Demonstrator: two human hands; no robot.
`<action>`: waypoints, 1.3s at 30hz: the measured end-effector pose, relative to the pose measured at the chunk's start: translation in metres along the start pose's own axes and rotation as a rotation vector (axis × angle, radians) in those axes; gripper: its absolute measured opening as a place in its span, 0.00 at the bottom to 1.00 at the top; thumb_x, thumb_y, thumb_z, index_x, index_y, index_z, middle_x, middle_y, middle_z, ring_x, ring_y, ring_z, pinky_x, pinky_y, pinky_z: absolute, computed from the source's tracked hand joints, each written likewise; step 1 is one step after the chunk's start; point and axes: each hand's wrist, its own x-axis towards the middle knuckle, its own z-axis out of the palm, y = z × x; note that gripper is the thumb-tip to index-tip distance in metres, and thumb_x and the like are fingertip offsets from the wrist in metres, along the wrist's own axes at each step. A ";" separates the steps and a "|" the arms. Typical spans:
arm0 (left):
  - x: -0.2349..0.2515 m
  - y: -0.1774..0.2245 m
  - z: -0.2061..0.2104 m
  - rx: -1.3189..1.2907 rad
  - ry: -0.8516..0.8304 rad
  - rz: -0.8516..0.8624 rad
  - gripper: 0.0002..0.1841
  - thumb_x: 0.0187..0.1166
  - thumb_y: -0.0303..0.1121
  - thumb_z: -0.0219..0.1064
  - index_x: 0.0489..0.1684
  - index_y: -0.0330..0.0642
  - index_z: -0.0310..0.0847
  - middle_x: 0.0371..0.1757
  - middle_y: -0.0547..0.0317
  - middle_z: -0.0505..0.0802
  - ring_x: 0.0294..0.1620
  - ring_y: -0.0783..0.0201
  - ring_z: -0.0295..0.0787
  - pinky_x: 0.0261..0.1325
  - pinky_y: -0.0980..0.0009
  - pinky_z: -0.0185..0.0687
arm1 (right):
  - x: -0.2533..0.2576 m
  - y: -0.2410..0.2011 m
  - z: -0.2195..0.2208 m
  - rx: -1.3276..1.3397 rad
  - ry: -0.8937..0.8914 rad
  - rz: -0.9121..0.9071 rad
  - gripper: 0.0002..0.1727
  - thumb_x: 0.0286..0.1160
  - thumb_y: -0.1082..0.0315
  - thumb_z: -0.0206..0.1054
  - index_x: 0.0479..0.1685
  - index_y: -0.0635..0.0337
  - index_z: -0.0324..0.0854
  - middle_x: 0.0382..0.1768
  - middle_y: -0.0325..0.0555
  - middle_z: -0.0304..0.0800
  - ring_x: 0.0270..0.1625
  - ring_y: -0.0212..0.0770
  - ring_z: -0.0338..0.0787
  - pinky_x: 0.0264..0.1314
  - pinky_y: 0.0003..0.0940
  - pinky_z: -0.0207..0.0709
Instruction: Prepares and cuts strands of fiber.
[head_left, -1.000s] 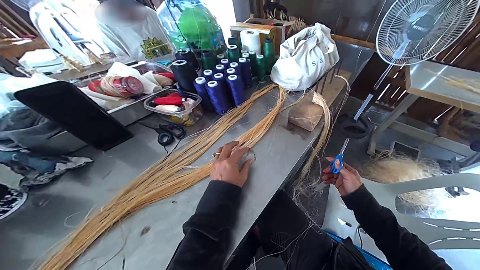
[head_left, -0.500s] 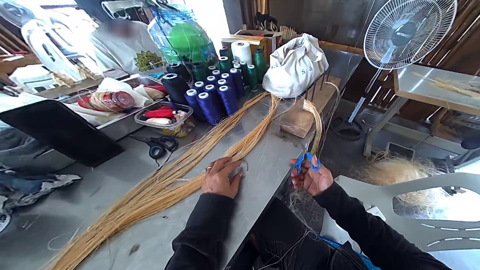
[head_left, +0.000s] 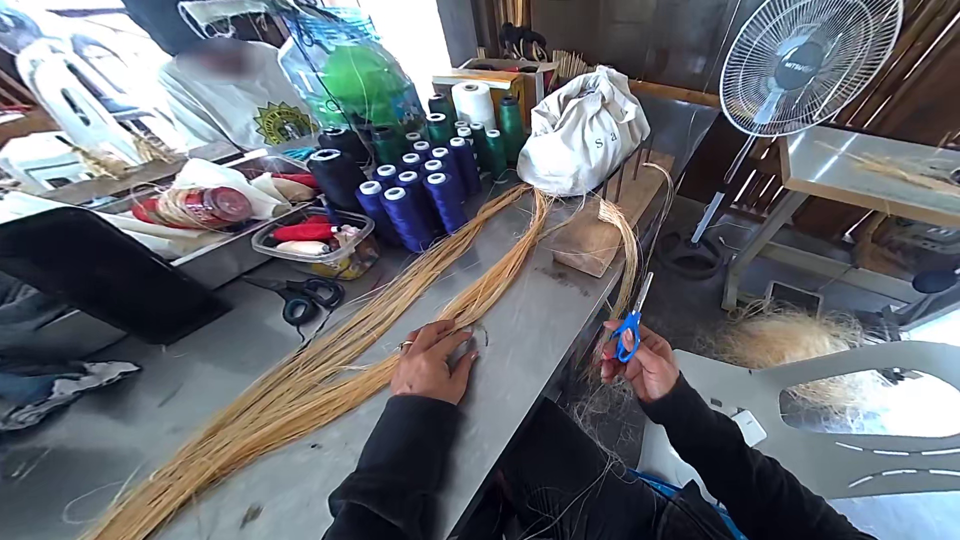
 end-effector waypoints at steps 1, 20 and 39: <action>0.000 -0.001 0.000 -0.001 0.008 0.001 0.12 0.71 0.27 0.76 0.50 0.35 0.94 0.65 0.33 0.89 0.70 0.28 0.81 0.71 0.32 0.71 | 0.001 0.000 -0.009 -0.054 -0.063 -0.068 0.18 0.89 0.68 0.49 0.64 0.72 0.73 0.32 0.48 0.96 0.29 0.44 0.96 0.33 0.38 0.93; -0.003 -0.001 -0.006 0.028 0.060 -0.016 0.12 0.70 0.27 0.75 0.48 0.33 0.94 0.62 0.32 0.91 0.67 0.27 0.83 0.70 0.32 0.72 | 0.080 -0.057 -0.062 -0.493 -0.016 0.254 0.30 0.97 0.56 0.35 0.60 0.70 0.80 0.19 0.40 0.86 0.16 0.32 0.83 0.20 0.26 0.79; 0.005 0.000 -0.012 0.148 0.163 -0.102 0.12 0.74 0.32 0.75 0.52 0.38 0.94 0.67 0.36 0.89 0.74 0.26 0.77 0.71 0.29 0.69 | 0.107 -0.152 -0.102 -0.297 0.358 -0.264 0.23 0.96 0.53 0.43 0.64 0.55 0.80 0.25 0.33 0.88 0.22 0.29 0.86 0.28 0.26 0.83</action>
